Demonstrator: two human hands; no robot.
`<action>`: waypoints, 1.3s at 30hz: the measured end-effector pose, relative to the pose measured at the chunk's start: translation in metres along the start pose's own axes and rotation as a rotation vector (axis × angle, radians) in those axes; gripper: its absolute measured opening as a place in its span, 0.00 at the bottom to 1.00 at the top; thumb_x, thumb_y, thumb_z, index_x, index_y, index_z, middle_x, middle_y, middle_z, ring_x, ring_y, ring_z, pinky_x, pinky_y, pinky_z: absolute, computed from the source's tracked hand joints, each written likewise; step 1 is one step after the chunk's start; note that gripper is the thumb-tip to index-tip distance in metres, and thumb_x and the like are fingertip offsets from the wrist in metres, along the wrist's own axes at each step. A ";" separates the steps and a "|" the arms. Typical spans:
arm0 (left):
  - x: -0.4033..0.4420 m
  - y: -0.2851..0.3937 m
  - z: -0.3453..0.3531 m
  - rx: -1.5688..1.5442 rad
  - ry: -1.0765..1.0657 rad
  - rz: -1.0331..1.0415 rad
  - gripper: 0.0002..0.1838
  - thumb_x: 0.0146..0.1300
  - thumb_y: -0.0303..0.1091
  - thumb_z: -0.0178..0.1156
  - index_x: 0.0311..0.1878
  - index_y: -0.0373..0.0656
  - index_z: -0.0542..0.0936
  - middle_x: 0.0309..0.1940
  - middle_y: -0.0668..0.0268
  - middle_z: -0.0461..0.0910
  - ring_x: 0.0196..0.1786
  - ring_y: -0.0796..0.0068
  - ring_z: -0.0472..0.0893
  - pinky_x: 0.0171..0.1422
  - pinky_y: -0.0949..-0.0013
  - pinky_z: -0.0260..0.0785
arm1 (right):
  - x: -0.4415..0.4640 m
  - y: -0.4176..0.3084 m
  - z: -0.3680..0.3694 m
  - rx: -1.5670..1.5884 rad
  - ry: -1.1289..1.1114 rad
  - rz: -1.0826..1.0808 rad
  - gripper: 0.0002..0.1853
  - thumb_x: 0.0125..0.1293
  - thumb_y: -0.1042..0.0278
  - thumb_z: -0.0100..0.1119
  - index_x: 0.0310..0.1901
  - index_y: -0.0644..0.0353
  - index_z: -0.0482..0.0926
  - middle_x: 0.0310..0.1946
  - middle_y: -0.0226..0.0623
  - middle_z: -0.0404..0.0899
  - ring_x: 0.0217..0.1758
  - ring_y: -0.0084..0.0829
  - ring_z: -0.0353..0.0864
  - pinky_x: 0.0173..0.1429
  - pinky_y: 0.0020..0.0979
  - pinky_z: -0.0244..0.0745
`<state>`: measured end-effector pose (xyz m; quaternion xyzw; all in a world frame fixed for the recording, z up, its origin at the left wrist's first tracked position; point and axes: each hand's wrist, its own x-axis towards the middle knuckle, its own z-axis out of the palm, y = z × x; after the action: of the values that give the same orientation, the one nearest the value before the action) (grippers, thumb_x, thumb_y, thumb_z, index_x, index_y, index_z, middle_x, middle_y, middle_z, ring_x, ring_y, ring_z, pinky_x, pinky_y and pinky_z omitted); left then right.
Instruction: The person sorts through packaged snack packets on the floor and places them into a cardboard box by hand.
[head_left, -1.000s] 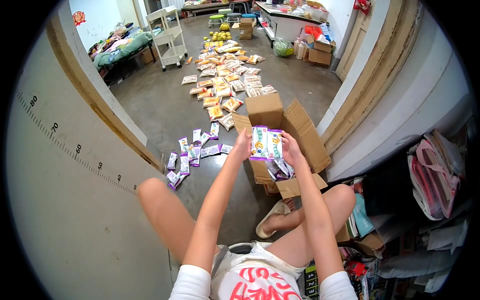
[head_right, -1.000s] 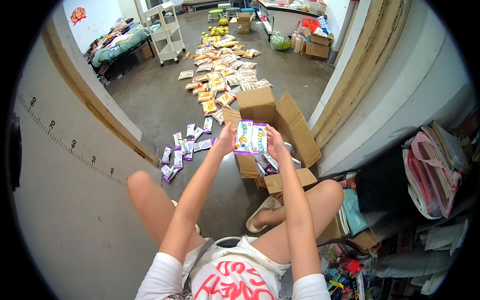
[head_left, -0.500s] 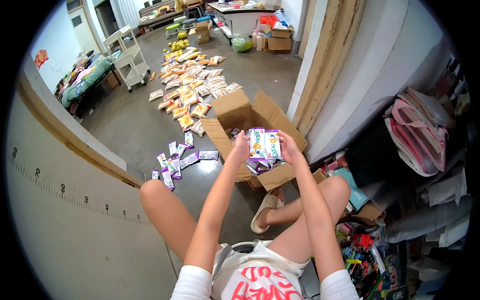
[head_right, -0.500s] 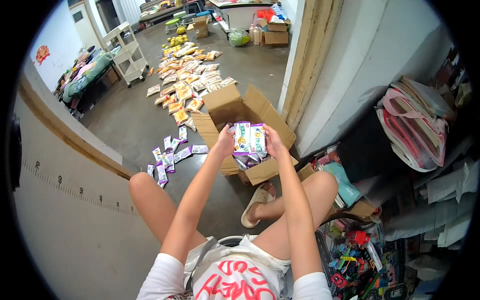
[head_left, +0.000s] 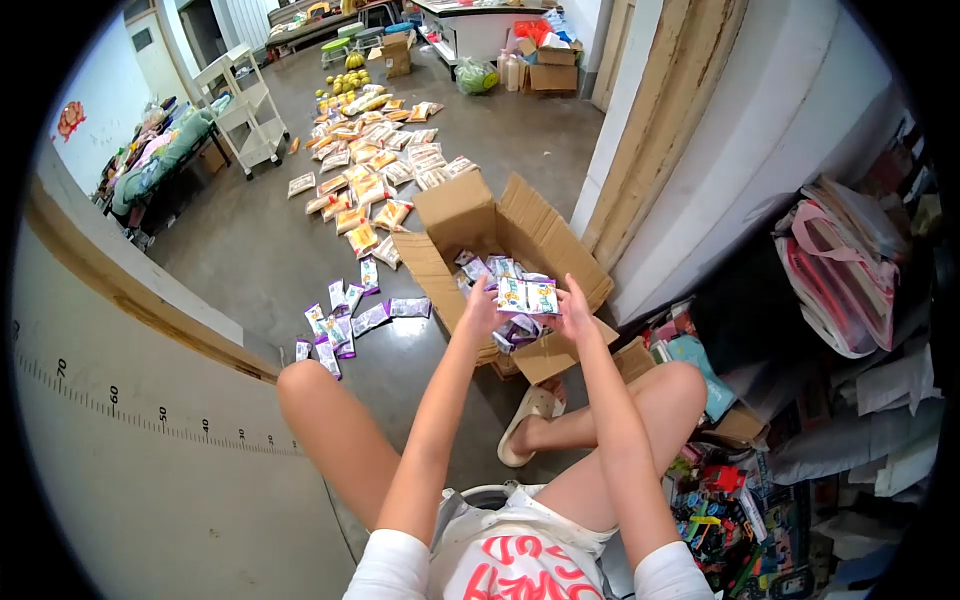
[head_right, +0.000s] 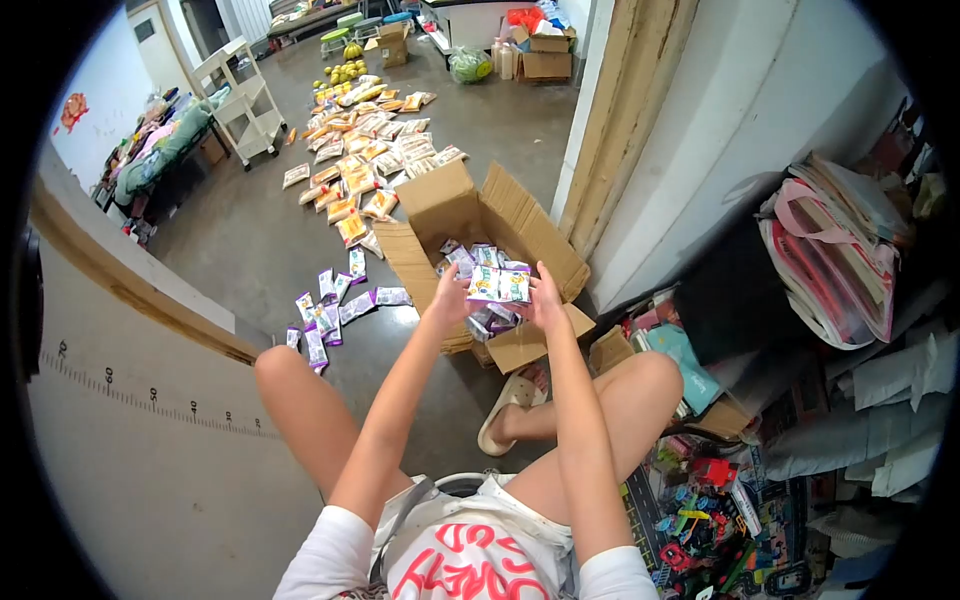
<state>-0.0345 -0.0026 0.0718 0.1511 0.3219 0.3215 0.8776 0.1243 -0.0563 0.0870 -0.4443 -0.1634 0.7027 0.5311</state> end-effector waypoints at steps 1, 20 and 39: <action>0.003 -0.002 -0.003 -0.076 -0.038 0.015 0.35 0.52 0.56 0.31 0.48 0.27 0.53 0.44 0.48 0.61 0.47 0.57 0.64 0.51 0.62 0.57 | 0.000 0.001 -0.002 0.026 -0.049 -0.001 0.33 0.53 0.41 0.26 0.45 0.66 0.60 0.35 0.41 0.70 0.35 0.31 0.71 0.38 0.31 0.70; 0.008 -0.001 -0.019 -0.203 -0.035 0.022 0.38 0.53 0.54 0.33 0.53 0.26 0.39 0.53 0.43 0.43 0.52 0.49 0.57 0.52 0.60 0.57 | 0.015 0.012 -0.004 0.139 -0.009 0.035 0.40 0.52 0.40 0.30 0.53 0.69 0.36 0.48 0.55 0.53 0.44 0.46 0.65 0.38 0.39 0.69; -0.107 0.100 -0.070 0.452 0.145 0.539 0.31 0.52 0.58 0.26 0.54 0.46 0.54 0.55 0.63 0.50 0.58 0.65 0.47 0.57 0.54 0.35 | 0.047 0.033 0.111 -0.215 -0.100 -0.226 0.32 0.54 0.42 0.25 0.52 0.61 0.53 0.53 0.41 0.54 0.59 0.35 0.44 0.59 0.36 0.34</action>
<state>-0.1900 0.0053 0.1169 0.3975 0.3950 0.4720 0.6806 0.0142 0.0001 0.1038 -0.4420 -0.3130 0.6380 0.5474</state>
